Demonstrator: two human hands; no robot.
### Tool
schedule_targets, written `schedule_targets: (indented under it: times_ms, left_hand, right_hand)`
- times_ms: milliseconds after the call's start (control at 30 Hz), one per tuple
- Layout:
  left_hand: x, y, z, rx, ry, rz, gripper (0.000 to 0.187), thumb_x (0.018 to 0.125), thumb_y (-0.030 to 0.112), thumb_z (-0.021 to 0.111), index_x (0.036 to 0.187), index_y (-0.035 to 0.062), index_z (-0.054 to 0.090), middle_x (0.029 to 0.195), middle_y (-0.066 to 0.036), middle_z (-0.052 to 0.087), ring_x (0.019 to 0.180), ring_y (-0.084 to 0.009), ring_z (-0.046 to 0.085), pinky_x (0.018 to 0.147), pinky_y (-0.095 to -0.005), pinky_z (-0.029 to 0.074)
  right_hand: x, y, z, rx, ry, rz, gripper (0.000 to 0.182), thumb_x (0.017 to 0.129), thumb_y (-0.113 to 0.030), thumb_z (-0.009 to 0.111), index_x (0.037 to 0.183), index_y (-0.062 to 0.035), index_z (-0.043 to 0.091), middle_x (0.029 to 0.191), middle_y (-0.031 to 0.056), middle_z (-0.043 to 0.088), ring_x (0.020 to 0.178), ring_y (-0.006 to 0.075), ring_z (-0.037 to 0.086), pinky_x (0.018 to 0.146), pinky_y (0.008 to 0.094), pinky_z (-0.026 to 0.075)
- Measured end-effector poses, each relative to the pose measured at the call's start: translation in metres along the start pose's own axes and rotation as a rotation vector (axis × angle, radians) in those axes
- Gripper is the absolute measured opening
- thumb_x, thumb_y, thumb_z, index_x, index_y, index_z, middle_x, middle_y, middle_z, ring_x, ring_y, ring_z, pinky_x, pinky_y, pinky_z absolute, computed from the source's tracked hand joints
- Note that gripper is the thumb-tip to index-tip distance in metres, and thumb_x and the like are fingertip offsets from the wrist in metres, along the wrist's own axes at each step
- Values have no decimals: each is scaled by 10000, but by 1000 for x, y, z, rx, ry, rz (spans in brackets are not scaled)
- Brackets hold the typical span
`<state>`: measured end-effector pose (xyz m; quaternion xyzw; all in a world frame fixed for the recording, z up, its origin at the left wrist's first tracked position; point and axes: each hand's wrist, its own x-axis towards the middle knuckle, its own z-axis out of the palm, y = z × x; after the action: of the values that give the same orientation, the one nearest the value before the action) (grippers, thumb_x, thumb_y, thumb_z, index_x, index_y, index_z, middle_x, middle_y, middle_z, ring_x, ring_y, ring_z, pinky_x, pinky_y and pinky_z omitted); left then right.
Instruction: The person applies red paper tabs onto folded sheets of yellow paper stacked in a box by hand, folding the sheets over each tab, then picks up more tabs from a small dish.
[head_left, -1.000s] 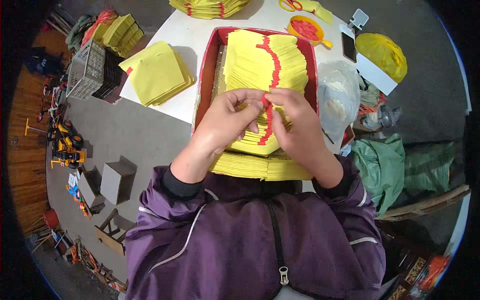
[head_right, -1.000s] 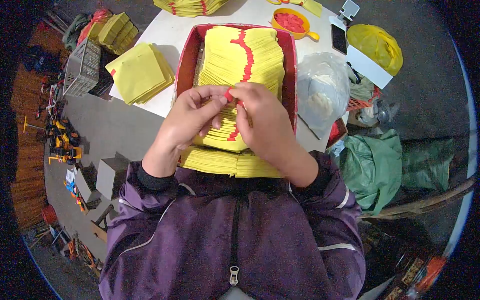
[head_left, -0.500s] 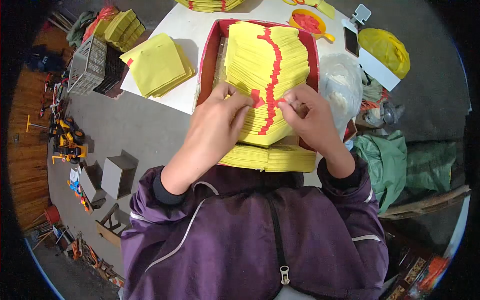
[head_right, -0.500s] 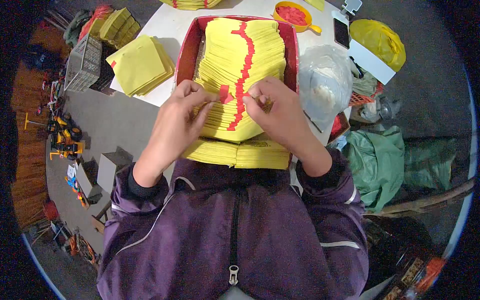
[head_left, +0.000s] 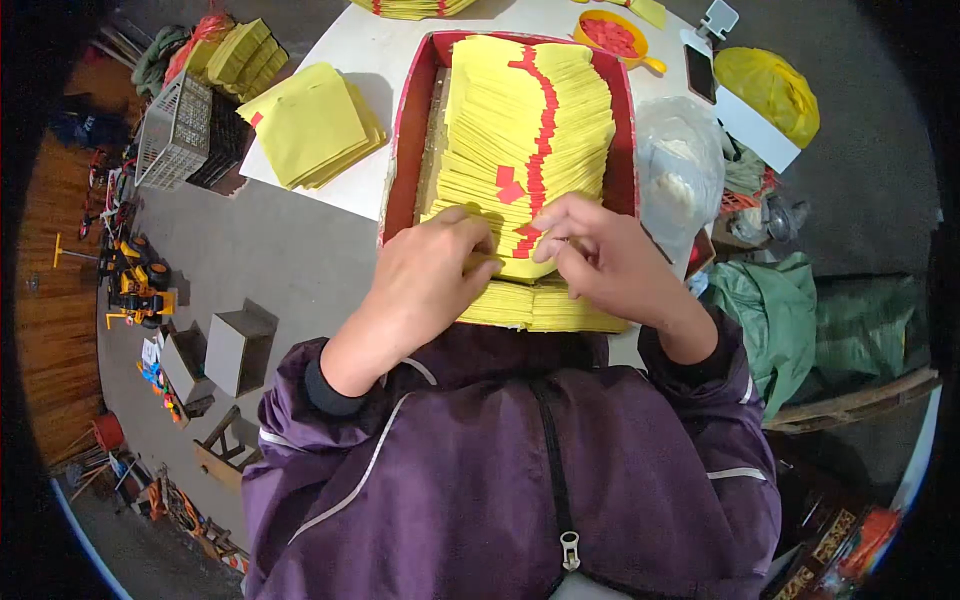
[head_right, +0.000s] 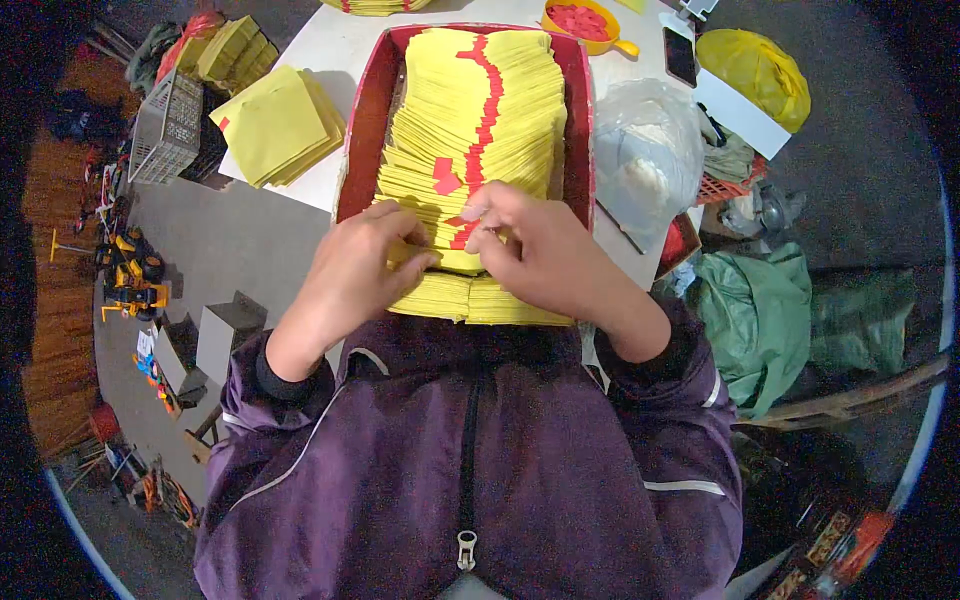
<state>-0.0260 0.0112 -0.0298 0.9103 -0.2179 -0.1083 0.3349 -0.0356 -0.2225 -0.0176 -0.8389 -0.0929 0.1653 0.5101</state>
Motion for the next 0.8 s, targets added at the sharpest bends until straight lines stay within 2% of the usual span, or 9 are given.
schedule_targets:
  times_ms: [100, 267, 433, 600, 733, 800]
  left_hand:
    - [6, -1, 2, -59, -89, -43, 156, 831, 38, 764, 981, 4, 736, 883, -104, 720, 693, -243, 636, 651, -355, 493]
    - [25, -18, 20, -272, -273, -25, 178, 841, 81, 738, 1006, 17, 759, 842, -125, 720, 726, -290, 661, 679, -389, 506]
    - [20, -4, 9, -230, -224, -95, 223, 854, 82, 722, 1060, 11, 769, 860, -131, 732, 718, -278, 664, 683, -386, 509]
    - [15, -7, 10, -255, -138, -9, 211, 854, 68, 711, 1041, -17, 758, 846, -132, 728, 706, -279, 660, 674, -385, 512]
    - [17, -14, 13, -128, 5, 51, 188, 857, 8, 722, 1040, -9, 762, 808, -78, 708, 627, -164, 592, 610, -291, 483]
    - [18, -13, 9, -232, -46, 3, 186, 857, 10, 711, 1034, -18, 760, 802, -96, 712, 629, -188, 605, 607, -307, 486]
  right_hand:
    - [3, 0, 4, -45, -36, 8, 213, 931, -41, 675, 1143, -43, 649, 784, -16, 607, 610, 71, 454, 561, 228, 362]
    - [8, 11, 2, -180, 71, -117, 243, 915, -19, 679, 1153, -37, 636, 851, 11, 654, 622, 87, 513, 544, 255, 390]
    - [-3, 13, -2, -153, 118, -213, 274, 911, -6, 683, 1175, -37, 616, 947, 35, 673, 620, 110, 540, 558, 284, 423]
    - [-9, 8, 7, -399, 62, -163, 290, 923, -8, 681, 1200, -46, 604, 1060, 48, 670, 664, 134, 550, 611, 290, 449]
    - [-10, 30, 10, -441, 158, -459, 299, 927, -14, 682, 1212, -42, 596, 1049, 67, 654, 745, 157, 569, 678, 298, 471]
    - [-11, 29, 8, -402, 135, -415, 307, 919, -16, 684, 1211, -43, 594, 1040, 74, 654, 770, 180, 584, 696, 315, 481]
